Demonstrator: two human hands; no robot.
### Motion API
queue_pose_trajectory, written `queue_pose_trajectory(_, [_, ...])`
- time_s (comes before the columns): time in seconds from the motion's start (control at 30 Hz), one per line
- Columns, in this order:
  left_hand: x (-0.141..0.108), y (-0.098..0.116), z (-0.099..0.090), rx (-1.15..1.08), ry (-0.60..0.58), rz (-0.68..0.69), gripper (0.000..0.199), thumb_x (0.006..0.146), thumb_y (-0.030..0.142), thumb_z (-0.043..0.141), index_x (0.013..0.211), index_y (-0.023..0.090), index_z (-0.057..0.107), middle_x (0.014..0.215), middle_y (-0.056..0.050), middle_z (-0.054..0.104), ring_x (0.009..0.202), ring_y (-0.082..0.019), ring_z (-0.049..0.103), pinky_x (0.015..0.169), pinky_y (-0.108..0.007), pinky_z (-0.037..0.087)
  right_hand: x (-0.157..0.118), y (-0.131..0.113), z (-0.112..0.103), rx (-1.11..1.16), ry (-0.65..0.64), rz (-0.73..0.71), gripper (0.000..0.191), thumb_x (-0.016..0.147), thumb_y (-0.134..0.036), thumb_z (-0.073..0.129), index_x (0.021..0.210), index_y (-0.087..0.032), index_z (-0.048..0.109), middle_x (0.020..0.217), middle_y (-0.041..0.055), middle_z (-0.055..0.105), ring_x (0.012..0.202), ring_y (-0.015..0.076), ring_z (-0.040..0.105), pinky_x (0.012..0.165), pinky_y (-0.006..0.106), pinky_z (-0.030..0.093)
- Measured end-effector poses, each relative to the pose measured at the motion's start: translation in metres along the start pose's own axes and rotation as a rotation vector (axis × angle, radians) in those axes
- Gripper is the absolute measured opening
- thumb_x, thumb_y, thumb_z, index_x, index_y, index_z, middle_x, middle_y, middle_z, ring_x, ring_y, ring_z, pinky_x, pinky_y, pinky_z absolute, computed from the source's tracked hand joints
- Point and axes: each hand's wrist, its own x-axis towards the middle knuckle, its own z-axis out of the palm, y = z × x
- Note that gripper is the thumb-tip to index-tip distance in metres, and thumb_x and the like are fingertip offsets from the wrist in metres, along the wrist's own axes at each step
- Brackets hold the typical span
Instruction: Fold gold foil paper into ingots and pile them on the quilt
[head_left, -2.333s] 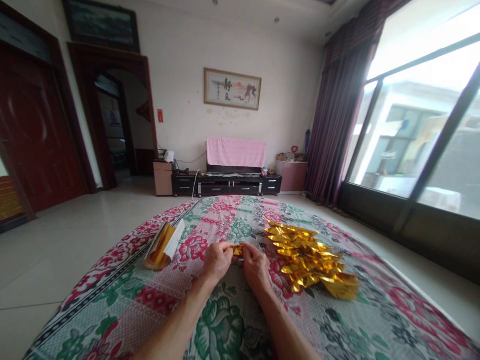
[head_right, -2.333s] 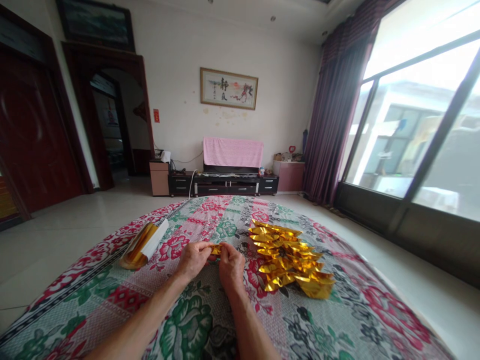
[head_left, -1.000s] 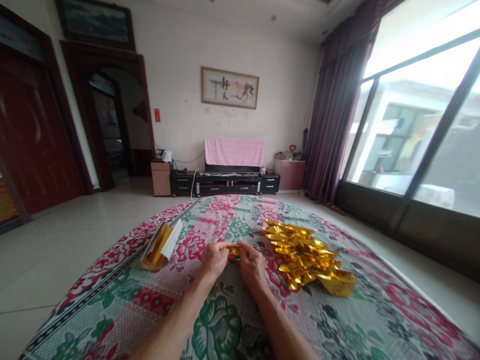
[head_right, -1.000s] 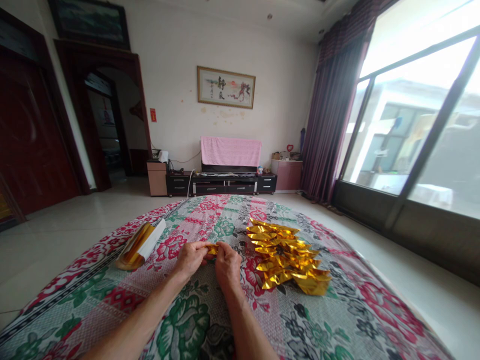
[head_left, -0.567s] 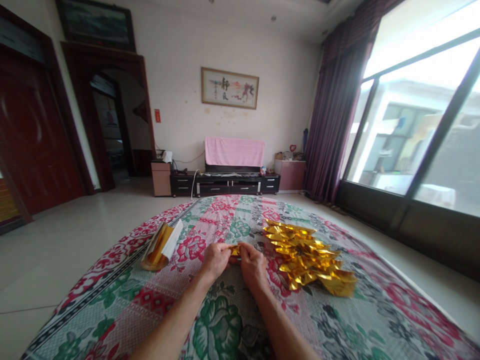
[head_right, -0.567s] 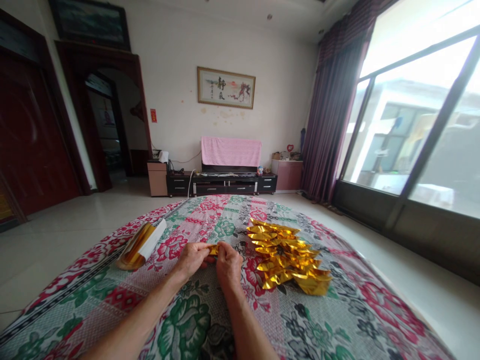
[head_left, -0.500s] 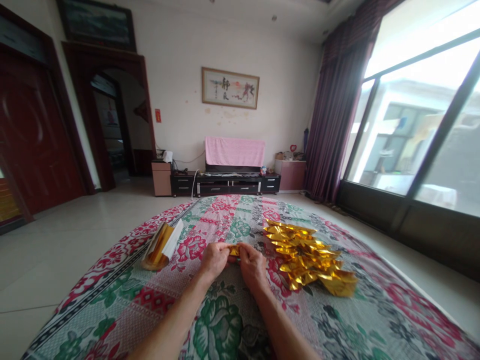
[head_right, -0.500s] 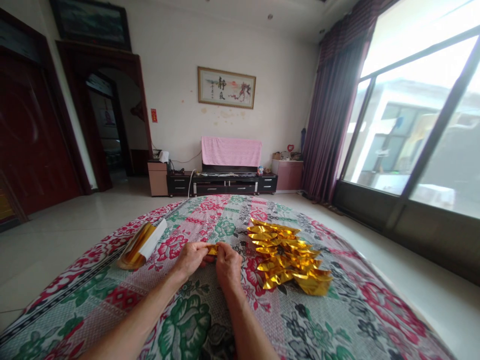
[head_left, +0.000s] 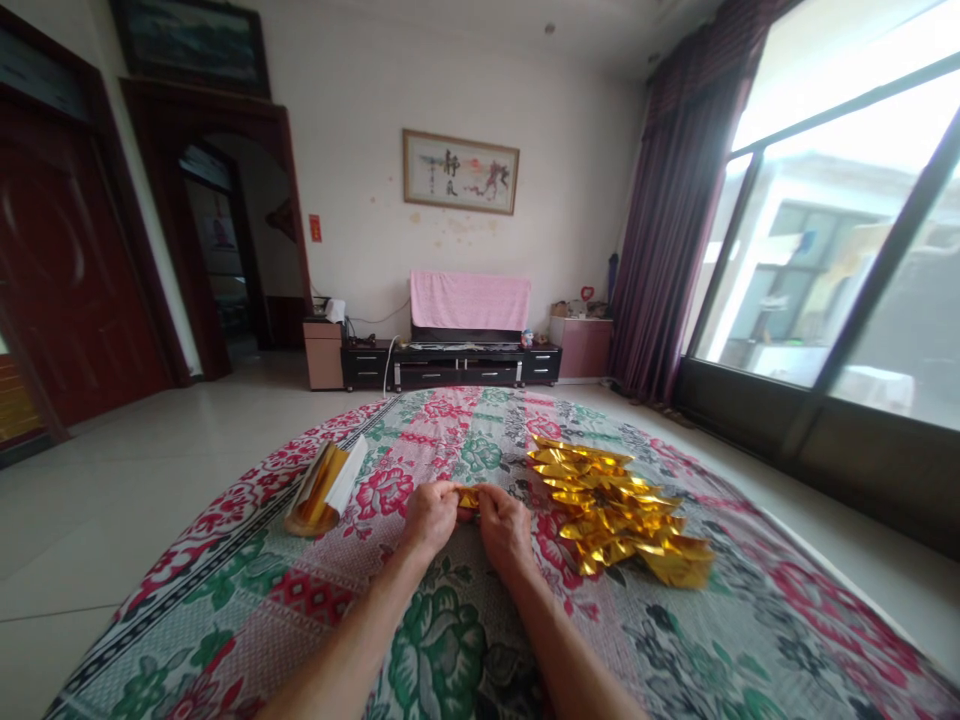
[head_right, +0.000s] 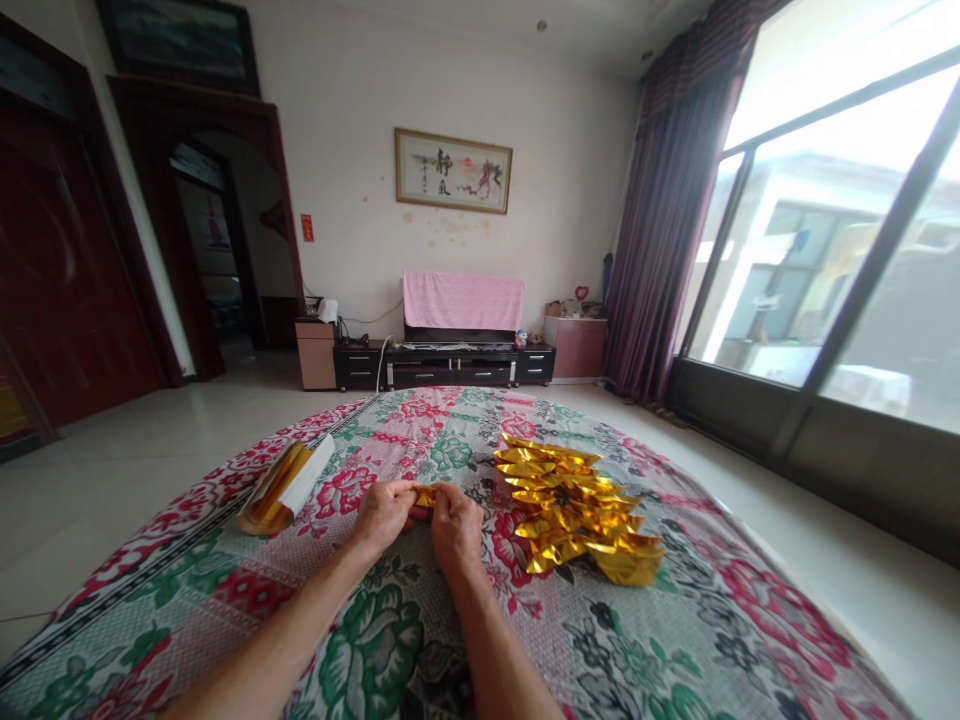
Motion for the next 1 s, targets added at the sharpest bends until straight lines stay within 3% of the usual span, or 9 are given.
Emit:
queue_pose_trajectory(0.13, [0.001, -0.002, -0.001, -0.039, -0.126, 0.019, 0.033, 0.074, 0.019, 0.048, 0.099, 0.016, 0.068, 0.062, -0.005, 0.069, 0.049, -0.014, 0.062, 0.045, -0.02, 0.045, -0.001, -0.001, -0.001, 0.004, 0.009, 0.024, 0.034, 0.079, -0.031, 0.039, 0.087, -0.021, 0.071, 0.073, 0.0013, 0.071, 0.068, 0.0167, 0.064, 0.063, 0.022, 0.046])
queue_pose_trajectory(0.33, [0.003, -0.005, -0.002, 0.005, -0.037, 0.045, 0.031, 0.073, 0.018, 0.047, 0.093, 0.017, 0.07, 0.065, -0.005, 0.07, 0.057, -0.015, 0.064, 0.05, -0.02, 0.046, 0.0, 0.0, -0.001, -0.001, -0.029, 0.006, 0.032, 0.078, -0.03, 0.041, 0.085, -0.022, 0.071, 0.073, 0.0014, 0.071, 0.069, 0.0164, 0.064, 0.065, 0.022, 0.045])
queue_pose_trajectory(0.53, [-0.001, 0.004, -0.01, 0.105, -0.101, 0.06, 0.031, 0.072, 0.018, 0.049, 0.092, 0.019, 0.072, 0.059, -0.003, 0.068, 0.056, -0.014, 0.063, 0.054, -0.019, 0.044, 0.004, 0.008, 0.003, 0.057, -0.005, 0.022, 0.033, 0.078, -0.034, 0.041, 0.088, -0.023, 0.071, 0.075, 0.0008, 0.07, 0.07, 0.0158, 0.063, 0.063, 0.022, 0.046])
queue_pose_trajectory(0.7, [-0.004, 0.01, -0.018, 0.226, -0.069, 0.143, 0.027, 0.069, 0.018, 0.051, 0.084, 0.02, 0.073, 0.057, -0.001, 0.067, 0.054, -0.013, 0.061, 0.053, -0.019, 0.043, 0.005, 0.005, 0.001, -0.034, 0.035, -0.001, 0.031, 0.074, -0.033, 0.045, 0.082, -0.022, 0.073, 0.071, 0.002, 0.068, 0.067, 0.0154, 0.061, 0.064, 0.022, 0.045])
queue_pose_trajectory(0.9, [-0.002, 0.01, -0.019, 0.199, -0.079, 0.028, 0.026, 0.069, 0.021, 0.056, 0.091, 0.018, 0.071, 0.059, -0.002, 0.068, 0.047, -0.012, 0.059, 0.046, -0.018, 0.042, 0.003, 0.0, -0.001, 0.051, 0.032, 0.122, 0.03, 0.072, -0.035, 0.049, 0.084, -0.02, 0.072, 0.065, 0.0013, 0.069, 0.06, 0.0162, 0.063, 0.06, 0.023, 0.047])
queue_pose_trajectory(1.0, [-0.005, 0.012, -0.017, 0.22, -0.056, 0.069, 0.026, 0.073, 0.021, 0.053, 0.09, 0.018, 0.072, 0.053, -0.002, 0.066, 0.044, -0.012, 0.058, 0.045, -0.019, 0.041, 0.002, -0.002, -0.002, 0.054, 0.02, 0.12, 0.03, 0.073, -0.035, 0.048, 0.084, -0.021, 0.072, 0.066, 0.0013, 0.07, 0.061, 0.0167, 0.064, 0.062, 0.023, 0.048])
